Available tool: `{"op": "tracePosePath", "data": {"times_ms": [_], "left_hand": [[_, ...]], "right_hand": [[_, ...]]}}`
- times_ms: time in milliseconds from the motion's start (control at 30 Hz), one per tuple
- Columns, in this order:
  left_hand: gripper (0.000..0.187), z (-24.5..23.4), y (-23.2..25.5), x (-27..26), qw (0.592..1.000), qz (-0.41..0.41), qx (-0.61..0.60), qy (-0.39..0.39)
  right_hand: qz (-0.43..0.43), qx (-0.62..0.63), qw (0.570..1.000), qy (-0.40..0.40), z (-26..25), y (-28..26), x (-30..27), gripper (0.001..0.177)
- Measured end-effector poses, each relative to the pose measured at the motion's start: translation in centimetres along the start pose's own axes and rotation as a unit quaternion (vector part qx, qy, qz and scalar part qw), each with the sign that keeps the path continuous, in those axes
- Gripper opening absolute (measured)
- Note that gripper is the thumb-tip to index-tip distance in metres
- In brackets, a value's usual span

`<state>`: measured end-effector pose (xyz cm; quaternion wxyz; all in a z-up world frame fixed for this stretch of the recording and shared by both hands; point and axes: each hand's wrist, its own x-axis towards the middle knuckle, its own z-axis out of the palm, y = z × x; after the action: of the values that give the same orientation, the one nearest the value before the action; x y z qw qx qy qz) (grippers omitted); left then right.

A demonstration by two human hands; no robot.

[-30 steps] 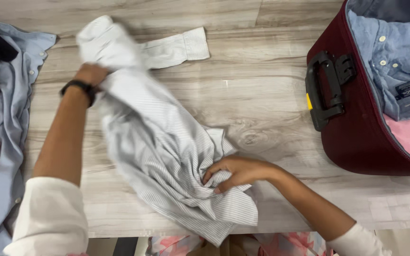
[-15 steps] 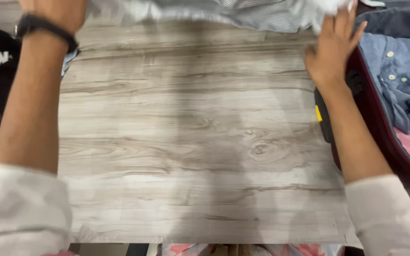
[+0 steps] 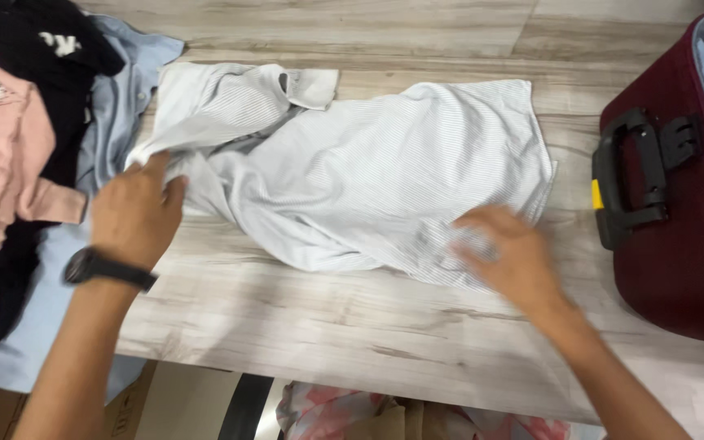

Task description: The person folds shirts by hand on a table and places them into a suitcase.

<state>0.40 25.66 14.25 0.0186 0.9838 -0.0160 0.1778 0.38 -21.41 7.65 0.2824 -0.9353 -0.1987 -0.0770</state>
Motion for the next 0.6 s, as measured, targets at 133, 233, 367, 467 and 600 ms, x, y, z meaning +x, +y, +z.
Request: {"op": "tracePosePath", "data": {"times_ms": [133, 233, 367, 467, 600], "left_hand": [[0.057, 6.0, -2.8, 4.6, 0.972, 0.001, -0.234, 0.035], [0.072, 10.1, -4.1, 11.1, 0.905, -0.051, -0.418, 0.058], [0.060, 11.1, -3.8, 22.1, 0.842, -0.150, -0.511, 0.091], [0.034, 6.5, -1.2, 21.9, 0.874, -0.152, -0.447, 0.115], [0.015, 0.6, 1.1, 19.4, 0.976, -0.071, -0.137, 0.155]], "right_hand": [[-0.158, -0.023, 0.987, 0.000, 4.7, -1.2, 0.5, 0.041], [0.120, 0.116, 0.985, -0.034, 4.9, 2.9, 3.2, 0.040], [0.058, 0.058, 0.977, 0.195, -0.1, 9.4, 10.7, 0.035], [-0.016, -0.010, 0.953, 0.302, -6.6, 11.9, 14.5, 0.013], [-0.106, 0.203, 0.922, 0.313, -11.9, 12.5, 14.9, 0.012]]}}
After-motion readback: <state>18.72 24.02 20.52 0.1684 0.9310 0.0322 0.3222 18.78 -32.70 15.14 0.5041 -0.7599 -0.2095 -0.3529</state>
